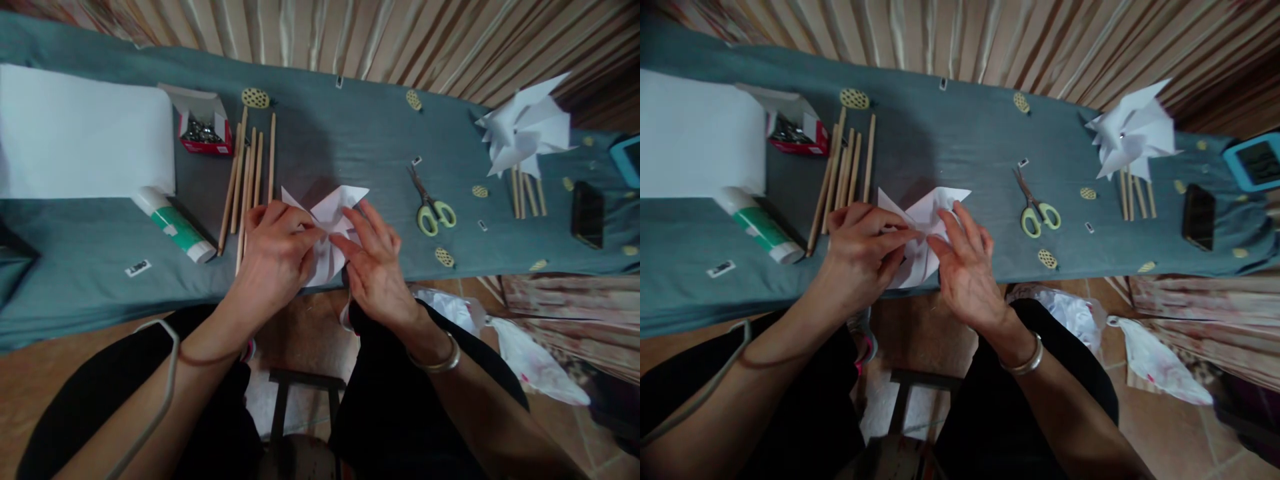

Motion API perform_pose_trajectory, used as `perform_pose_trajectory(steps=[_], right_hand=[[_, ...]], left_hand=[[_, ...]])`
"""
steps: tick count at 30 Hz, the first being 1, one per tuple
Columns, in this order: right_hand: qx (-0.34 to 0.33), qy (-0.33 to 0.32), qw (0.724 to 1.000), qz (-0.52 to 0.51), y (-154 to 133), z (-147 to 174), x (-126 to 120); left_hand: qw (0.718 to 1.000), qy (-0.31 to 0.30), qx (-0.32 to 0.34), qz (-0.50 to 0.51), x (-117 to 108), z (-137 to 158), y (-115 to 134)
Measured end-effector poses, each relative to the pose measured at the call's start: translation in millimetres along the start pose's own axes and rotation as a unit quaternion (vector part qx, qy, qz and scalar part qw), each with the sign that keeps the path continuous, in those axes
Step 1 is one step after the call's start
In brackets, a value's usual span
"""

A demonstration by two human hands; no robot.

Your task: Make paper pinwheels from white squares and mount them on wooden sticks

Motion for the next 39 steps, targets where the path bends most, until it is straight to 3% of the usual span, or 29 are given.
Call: perform_pose_trajectory(steps=[6,12,25,39], right_hand=[[0.003,-0.027,0.996,-0.079,13.9,-0.1,-5.1],[0.013,-0.005,1.0,-0.019,18.2,0.0,-11.4],[-0.006,-0.023,0.998,0.058,7.3,-1.4,0.2],[-0.023,-0.027,0.999,-0.013,-3.2,-12.6,3.7]], left_hand=[[1.0,-0.011,0.003,-0.01,4.1,-2.0,2.4],[1.0,-0.003,0.005,-0.023,3.3,-3.5,4.2],[1.0,-0.017,0.006,-0.018,9.4,-4.8,4.5],[0.999,-0.04,-0.001,-0.033,15.1,-12.3,10.3]])
Point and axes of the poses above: each hand's wrist, its own z-axis away from the middle knuckle, its own x-axis out of the palm, y = z × x, the point moved 10 cm from there along -z, towards the middle knuckle, and after that the axes turned 14 degrees about -y, right-handed, at the moved point
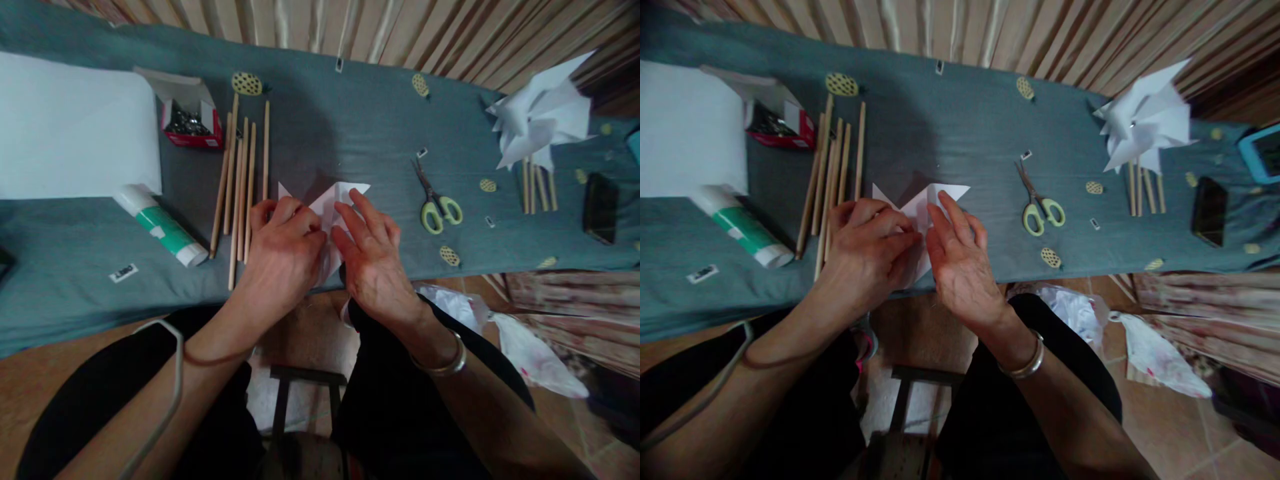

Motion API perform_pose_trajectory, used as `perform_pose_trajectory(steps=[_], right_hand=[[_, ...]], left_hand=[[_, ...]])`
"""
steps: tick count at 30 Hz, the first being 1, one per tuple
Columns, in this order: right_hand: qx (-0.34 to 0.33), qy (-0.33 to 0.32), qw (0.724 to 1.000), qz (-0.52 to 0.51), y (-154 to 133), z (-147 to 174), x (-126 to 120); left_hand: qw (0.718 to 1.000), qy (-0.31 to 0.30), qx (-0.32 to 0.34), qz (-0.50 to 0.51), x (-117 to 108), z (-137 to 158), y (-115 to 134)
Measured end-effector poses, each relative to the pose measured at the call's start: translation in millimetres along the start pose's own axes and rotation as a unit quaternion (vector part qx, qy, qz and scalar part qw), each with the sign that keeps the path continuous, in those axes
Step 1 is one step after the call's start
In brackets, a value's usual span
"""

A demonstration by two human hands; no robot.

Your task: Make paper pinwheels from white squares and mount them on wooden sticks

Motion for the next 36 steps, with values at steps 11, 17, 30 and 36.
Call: perform_pose_trajectory(steps=[11,17,30,36], right_hand=[[0.019,0.034,0.999,0.008,19.2,11.8,-6.8],[0.024,0.016,0.998,-0.057,23.9,13.5,-10.0],[0.02,0.005,0.998,0.055,14.0,8.4,-0.2],[0.016,0.023,0.998,0.061,9.8,5.9,2.6]], left_hand=[[1.0,0.014,-0.005,-0.016,-0.7,3.1,-3.4],[0.999,0.036,-0.018,0.002,-9.1,6.0,-10.0],[0.999,0.027,-0.015,0.02,-6.8,5.0,-11.4],[0.999,0.018,-0.015,0.029,-4.9,4.3,-12.7]])
Point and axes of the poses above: each hand's wrist, its own z-axis away from the middle knuckle, its own x-axis out of the palm, y = z × x, the point moved 10 cm from there along -z, towards the middle knuckle, and after that the axes turned 14 degrees about -y, right-handed, at the moved point
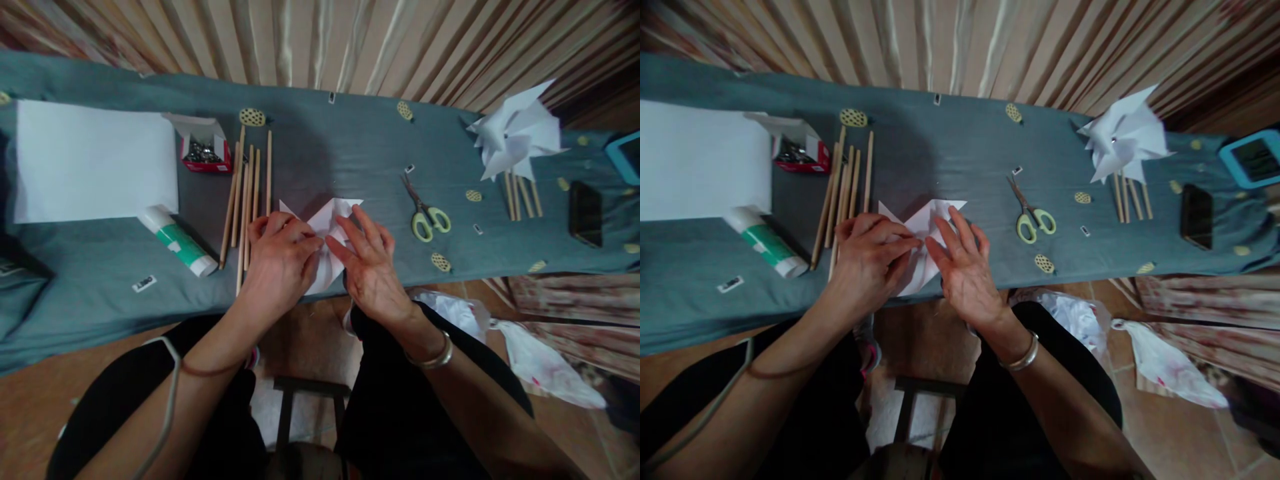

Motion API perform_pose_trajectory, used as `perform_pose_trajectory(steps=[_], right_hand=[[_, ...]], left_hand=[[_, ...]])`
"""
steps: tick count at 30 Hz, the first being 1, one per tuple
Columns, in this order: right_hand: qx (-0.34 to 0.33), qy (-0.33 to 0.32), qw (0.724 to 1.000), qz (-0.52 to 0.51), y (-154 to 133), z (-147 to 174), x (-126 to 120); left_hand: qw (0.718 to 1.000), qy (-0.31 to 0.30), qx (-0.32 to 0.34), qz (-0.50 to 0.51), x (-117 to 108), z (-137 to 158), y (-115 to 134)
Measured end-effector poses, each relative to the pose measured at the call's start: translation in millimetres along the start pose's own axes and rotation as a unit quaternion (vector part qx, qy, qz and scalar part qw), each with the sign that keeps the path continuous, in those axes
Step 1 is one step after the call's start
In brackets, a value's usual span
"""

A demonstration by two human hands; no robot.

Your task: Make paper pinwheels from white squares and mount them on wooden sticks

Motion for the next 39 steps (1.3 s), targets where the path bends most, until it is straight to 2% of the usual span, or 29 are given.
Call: perform_pose_trajectory(steps=[3,10,15,22,31,39], right_hand=[[-0.01,0.01,1.0,-0.02,0.6,0.2,-3.0],[0.003,-0.027,0.994,-0.105,11.4,3.9,-9.1],[0.018,-0.023,0.991,-0.129,16.4,4.5,-12.9],[0.012,-0.003,0.975,-0.223,31.0,2.2,-13.3],[0.006,-0.001,0.975,-0.22,26.8,2.3,-14.8],[0.01,-0.025,0.994,-0.107,11.5,2.1,-13.8]], left_hand=[[1.0,-0.003,-0.003,0.008,-1.3,0.4,0.0],[0.998,0.033,-0.025,0.052,-15.6,4.7,-6.2],[0.997,0.037,-0.028,0.057,-19.0,6.2,-9.3],[0.998,0.031,-0.023,0.052,-16.9,6.1,-6.5],[0.998,0.028,-0.003,0.056,-14.7,8.1,-2.3],[1.0,0.012,-0.001,0.011,-3.1,5.3,1.0]])
Point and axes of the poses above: each hand's wrist, its own z-axis away from the middle knuckle, its own x-axis out of the palm, y = z × x, the point moved 10 cm from there along -z, towards the middle knuckle, and after that the axes turned 14 degrees about -y, right-handed, at the moved point
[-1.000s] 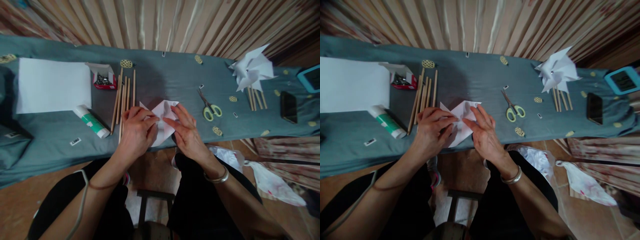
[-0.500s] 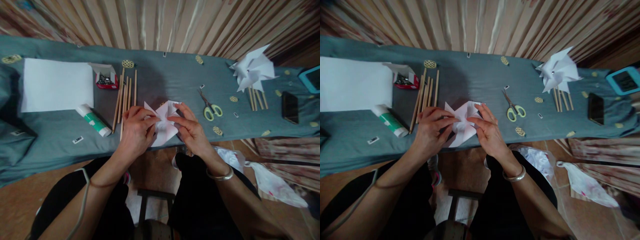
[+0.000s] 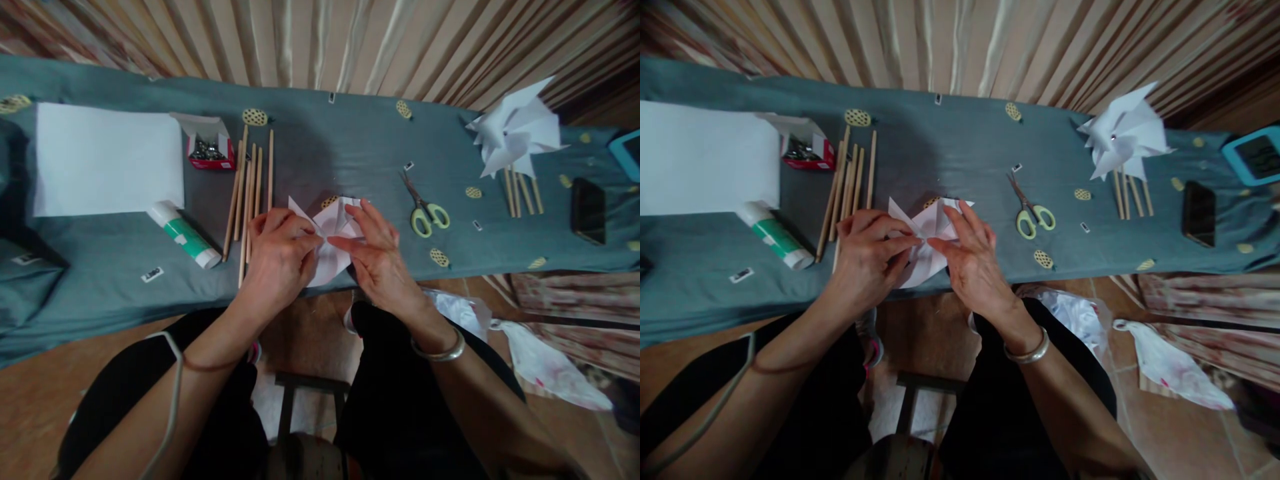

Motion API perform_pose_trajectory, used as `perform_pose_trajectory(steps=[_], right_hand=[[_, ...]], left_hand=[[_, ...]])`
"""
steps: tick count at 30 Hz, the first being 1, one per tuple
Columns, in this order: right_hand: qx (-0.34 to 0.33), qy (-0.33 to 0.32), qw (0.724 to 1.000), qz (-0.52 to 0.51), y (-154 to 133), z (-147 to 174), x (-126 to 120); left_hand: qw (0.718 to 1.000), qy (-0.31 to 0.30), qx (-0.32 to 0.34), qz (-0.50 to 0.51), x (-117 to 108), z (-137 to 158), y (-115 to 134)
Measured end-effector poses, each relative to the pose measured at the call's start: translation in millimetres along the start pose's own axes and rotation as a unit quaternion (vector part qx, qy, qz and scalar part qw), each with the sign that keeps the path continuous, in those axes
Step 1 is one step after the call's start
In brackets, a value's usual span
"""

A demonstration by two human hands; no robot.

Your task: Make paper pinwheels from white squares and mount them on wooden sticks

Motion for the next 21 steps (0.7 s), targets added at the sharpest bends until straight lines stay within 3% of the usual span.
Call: perform_pose_trajectory(steps=[10,21], right_hand=[[-0.014,0.003,0.997,0.076,-13.6,-1.3,8.6],[0.002,-0.008,1.0,-0.002,0.2,2.7,9.0]], left_hand=[[1.0,-0.011,-0.009,0.008,4.5,-2.9,-1.5],[1.0,-0.014,-0.004,-0.008,4.3,-3.3,1.9]])
Point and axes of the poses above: each hand's wrist, its own z-axis away from the middle knuckle, its own x-axis out of the palm, y = z × x, the point moved 10 cm from there along -z, towards the middle knuckle, and after that the axes turned 14 degrees about -y, right-handed, at the moved point
